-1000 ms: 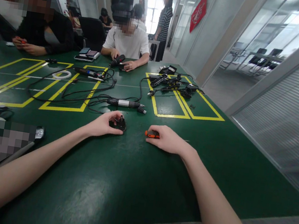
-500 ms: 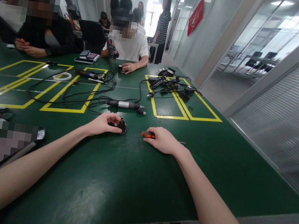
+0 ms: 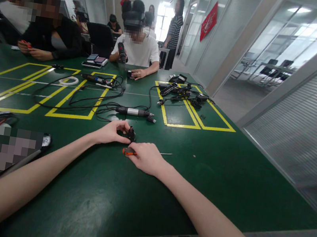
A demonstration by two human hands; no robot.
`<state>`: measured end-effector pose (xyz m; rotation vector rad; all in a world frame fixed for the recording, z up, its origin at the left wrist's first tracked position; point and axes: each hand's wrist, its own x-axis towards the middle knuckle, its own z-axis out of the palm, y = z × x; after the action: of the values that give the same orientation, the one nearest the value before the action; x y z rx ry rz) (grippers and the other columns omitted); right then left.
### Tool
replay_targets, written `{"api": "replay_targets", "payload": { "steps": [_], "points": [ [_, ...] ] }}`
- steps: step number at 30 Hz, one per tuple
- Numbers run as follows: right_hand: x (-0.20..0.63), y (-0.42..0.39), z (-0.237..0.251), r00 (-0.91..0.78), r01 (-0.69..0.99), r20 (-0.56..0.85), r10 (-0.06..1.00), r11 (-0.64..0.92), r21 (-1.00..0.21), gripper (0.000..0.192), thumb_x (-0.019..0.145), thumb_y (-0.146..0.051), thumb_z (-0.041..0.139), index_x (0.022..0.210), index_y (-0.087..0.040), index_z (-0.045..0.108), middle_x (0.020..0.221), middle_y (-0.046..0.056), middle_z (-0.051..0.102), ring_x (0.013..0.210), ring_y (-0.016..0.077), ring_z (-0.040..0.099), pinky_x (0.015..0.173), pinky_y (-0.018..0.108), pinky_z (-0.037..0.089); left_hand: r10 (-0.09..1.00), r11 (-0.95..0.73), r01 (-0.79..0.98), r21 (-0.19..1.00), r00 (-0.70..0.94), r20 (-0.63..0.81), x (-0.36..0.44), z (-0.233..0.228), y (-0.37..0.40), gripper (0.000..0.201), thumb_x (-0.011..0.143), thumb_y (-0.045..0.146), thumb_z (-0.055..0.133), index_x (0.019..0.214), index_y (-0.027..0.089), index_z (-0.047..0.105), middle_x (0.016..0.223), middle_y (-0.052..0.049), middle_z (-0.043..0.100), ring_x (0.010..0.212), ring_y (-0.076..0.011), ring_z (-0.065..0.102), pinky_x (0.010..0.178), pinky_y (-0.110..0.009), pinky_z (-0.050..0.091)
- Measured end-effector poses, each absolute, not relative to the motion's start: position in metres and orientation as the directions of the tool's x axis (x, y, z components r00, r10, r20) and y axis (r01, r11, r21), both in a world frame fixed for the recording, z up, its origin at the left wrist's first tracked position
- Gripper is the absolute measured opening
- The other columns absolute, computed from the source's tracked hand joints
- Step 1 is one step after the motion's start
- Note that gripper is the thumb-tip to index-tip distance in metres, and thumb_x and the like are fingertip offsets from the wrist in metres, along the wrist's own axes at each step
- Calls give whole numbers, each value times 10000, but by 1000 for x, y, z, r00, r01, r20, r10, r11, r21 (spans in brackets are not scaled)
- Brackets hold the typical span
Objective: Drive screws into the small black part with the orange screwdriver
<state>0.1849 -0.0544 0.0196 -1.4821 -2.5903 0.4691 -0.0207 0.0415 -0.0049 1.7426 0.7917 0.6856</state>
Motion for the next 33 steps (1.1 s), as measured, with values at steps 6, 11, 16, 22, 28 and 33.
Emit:
{"api": "replay_targets", "payload": {
  "steps": [6, 11, 16, 22, 28, 33],
  "points": [
    [199, -48, 20, -423, 754, 190, 886, 460, -469, 156, 1016, -334, 628, 1071, -207, 702, 965, 87, 785, 824, 234, 711, 736, 310, 464, 764, -240, 185, 953, 642, 68, -20, -2, 40, 406, 587, 299, 933, 832, 173, 636, 859, 0, 690, 813, -143, 616, 812, -295, 484],
    [222, -45, 47, -245, 690, 554, 796, 544, -477, 414, 1033, -555, 483, 989, -203, 696, 916, 115, 743, 843, 264, 674, 772, 362, 487, 766, -253, 208, 945, 640, 64, -19, -1, 39, 420, 588, 278, 931, 894, 172, 663, 849, 16, 655, 819, -146, 590, 828, -305, 479],
    [211, -37, 87, -186, 555, 664, 724, 635, -537, 576, 1045, -697, 401, 833, -212, 628, 627, 2, 585, 571, 169, 533, 603, 313, 400, 775, -264, 224, 938, 628, 68, -18, -2, 37, 443, 583, 273, 926, 928, 177, 665, 854, 23, 643, 824, -149, 579, 838, -312, 471],
    [177, -14, 102, -152, 531, 695, 703, 651, -542, 573, 1009, -752, 466, 778, -231, 523, 626, -29, 522, 579, 137, 463, 596, 292, 357, 783, -252, 226, 941, 619, 61, -17, -1, 34, 447, 566, 283, 932, 870, 182, 621, 793, 42, 613, 773, -140, 566, 808, -306, 494],
    [173, -2, 90, -236, 566, 654, 719, 649, -509, 509, 1015, -688, 512, 799, -228, 537, 652, -18, 559, 599, 146, 485, 623, 299, 343, 783, -249, 239, 939, 620, 50, -16, 1, 31, 460, 560, 304, 963, 783, 190, 577, 758, 42, 613, 743, -140, 566, 752, -291, 482],
    [175, 2, 84, -259, 570, 623, 738, 637, -518, 485, 1022, -660, 518, 818, -221, 546, 644, -25, 558, 592, 142, 491, 620, 290, 340, 782, -252, 245, 936, 621, 48, -18, -1, 32, 485, 563, 332, 972, 731, 194, 538, 774, 29, 637, 743, -145, 577, 719, -283, 452]
  ]
}}
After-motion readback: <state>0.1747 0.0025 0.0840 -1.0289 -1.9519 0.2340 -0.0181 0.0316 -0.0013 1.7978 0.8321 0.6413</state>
